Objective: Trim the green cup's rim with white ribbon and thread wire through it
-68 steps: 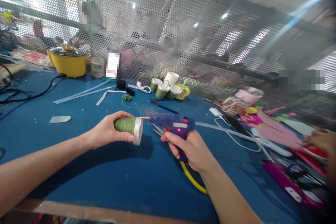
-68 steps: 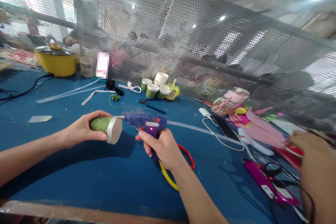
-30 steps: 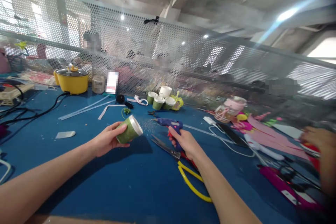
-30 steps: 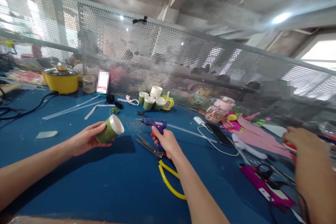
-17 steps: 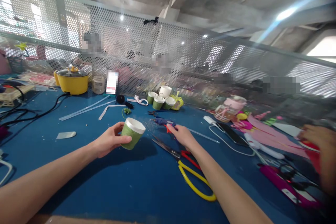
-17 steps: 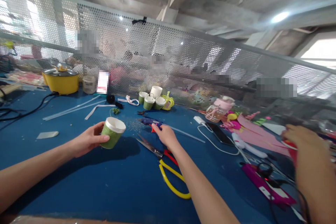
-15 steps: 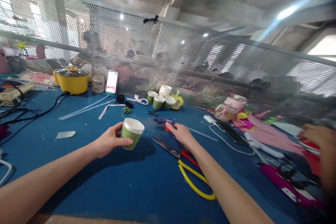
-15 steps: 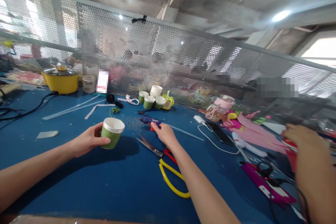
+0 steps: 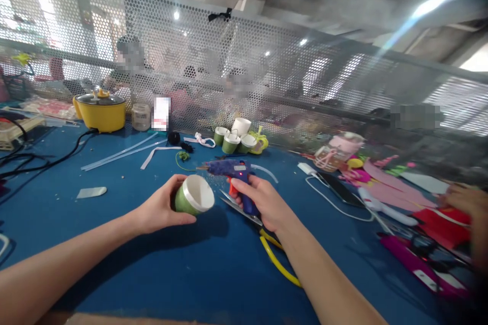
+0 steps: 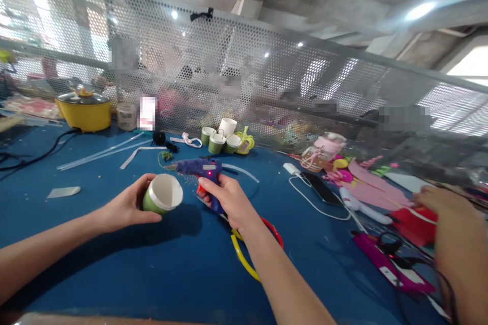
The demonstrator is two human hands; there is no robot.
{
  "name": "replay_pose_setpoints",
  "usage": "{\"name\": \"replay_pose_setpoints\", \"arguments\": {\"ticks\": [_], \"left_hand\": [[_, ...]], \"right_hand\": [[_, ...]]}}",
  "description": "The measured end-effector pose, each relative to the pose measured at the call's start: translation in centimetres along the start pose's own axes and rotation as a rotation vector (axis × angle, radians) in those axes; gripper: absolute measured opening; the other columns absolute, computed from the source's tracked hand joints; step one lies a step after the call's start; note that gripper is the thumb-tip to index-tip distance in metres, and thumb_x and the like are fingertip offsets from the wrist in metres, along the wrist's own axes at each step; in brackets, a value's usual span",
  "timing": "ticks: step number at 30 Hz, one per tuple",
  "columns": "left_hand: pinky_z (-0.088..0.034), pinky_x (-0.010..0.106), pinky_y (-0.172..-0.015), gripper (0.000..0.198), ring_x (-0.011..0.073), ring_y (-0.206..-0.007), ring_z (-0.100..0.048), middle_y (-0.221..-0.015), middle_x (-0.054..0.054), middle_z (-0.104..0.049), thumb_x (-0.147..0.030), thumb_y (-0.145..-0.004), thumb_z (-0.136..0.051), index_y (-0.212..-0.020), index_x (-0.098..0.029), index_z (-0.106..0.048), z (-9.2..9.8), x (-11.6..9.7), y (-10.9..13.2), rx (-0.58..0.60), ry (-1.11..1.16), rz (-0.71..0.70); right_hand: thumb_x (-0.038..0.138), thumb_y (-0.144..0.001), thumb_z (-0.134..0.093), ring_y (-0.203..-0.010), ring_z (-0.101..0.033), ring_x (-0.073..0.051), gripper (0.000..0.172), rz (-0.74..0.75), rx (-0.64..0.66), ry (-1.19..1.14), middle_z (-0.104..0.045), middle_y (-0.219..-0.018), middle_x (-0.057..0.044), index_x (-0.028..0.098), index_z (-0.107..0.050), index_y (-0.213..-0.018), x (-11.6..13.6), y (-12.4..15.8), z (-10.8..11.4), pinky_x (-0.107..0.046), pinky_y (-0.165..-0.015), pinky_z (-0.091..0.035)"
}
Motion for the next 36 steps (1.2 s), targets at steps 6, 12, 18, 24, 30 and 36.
{"name": "replay_pose_setpoints", "arguments": {"ticks": [6,12,18,24,30,36], "left_hand": [[-0.037,0.042,-0.091,0.075,0.0267,-0.105,-0.048,-0.111,0.010,-0.048,-0.031,-0.055,-0.073,-0.115,-0.018,-0.029,0.1,-0.7,0.4,-0.106,-0.231,-0.013],[-0.033,0.041,-0.096,0.067,0.0258,-0.110,-0.044,-0.118,0.012,-0.045,-0.031,-0.065,-0.065,-0.122,-0.017,-0.032,-0.6,-1.3,0.6,-0.073,-0.314,-0.102],[-0.036,0.037,-0.091,0.065,0.0240,-0.107,-0.045,-0.118,0.010,-0.047,-0.027,-0.067,-0.063,-0.123,-0.018,-0.031,-0.8,-1.1,0.7,0.044,-0.104,0.007],[-0.044,0.027,-0.068,0.060,0.0193,-0.082,-0.057,-0.098,0.009,-0.058,-0.031,-0.062,-0.064,-0.116,-0.013,-0.042,-1.5,-0.3,1.1,0.361,0.562,0.229],[-0.043,0.028,-0.053,0.051,0.0197,-0.063,-0.059,-0.084,0.011,-0.063,-0.039,-0.068,-0.053,-0.110,-0.011,-0.047,-2.3,-0.8,1.1,0.538,0.865,0.168],[-0.039,0.027,-0.050,0.051,0.0178,-0.057,-0.057,-0.085,0.012,-0.063,-0.045,-0.069,-0.045,-0.105,-0.010,-0.051,-2.0,-0.7,1.1,0.511,0.910,0.202]], "right_hand": [[0.040,-0.072,-0.059,-0.039,-0.043,-0.007,0.028,0.025,0.079,-0.004,-0.052,-0.042,0.002,0.012,-0.061,-0.070,0.6,1.6,-1.2,-0.019,-0.040,-0.033],[0.039,-0.073,-0.059,-0.032,-0.036,-0.005,0.029,-0.037,0.177,-0.039,-0.046,-0.036,0.005,0.014,-0.052,-0.060,0.1,2.5,-2.6,-0.019,-0.036,-0.025],[0.039,-0.073,-0.059,-0.033,-0.038,-0.005,0.030,-0.048,0.180,0.010,-0.048,-0.039,0.004,0.014,-0.051,-0.059,-0.1,2.2,-2.0,-0.019,-0.036,-0.027],[0.038,-0.071,-0.061,-0.035,-0.041,-0.005,0.028,-0.020,0.125,0.071,-0.050,-0.043,0.003,0.013,-0.053,-0.061,0.2,2.1,-0.6,-0.018,-0.034,-0.028],[0.038,-0.073,-0.060,-0.035,-0.041,-0.005,0.027,-0.001,0.193,0.123,-0.049,-0.043,0.004,0.013,-0.054,-0.064,0.4,2.5,-0.4,-0.017,-0.033,-0.030],[0.039,-0.073,-0.060,-0.036,-0.043,-0.006,0.028,0.027,0.196,0.192,-0.049,-0.044,0.003,0.013,-0.054,-0.063,0.7,2.4,-0.5,-0.018,-0.035,-0.032]]}}
Point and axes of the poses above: each hand's wrist, its own y-axis away from the middle knuckle, its own z-axis out of the back of the hand, x = y × z, the point moved 7 cm from there along -y, towards the middle knuckle
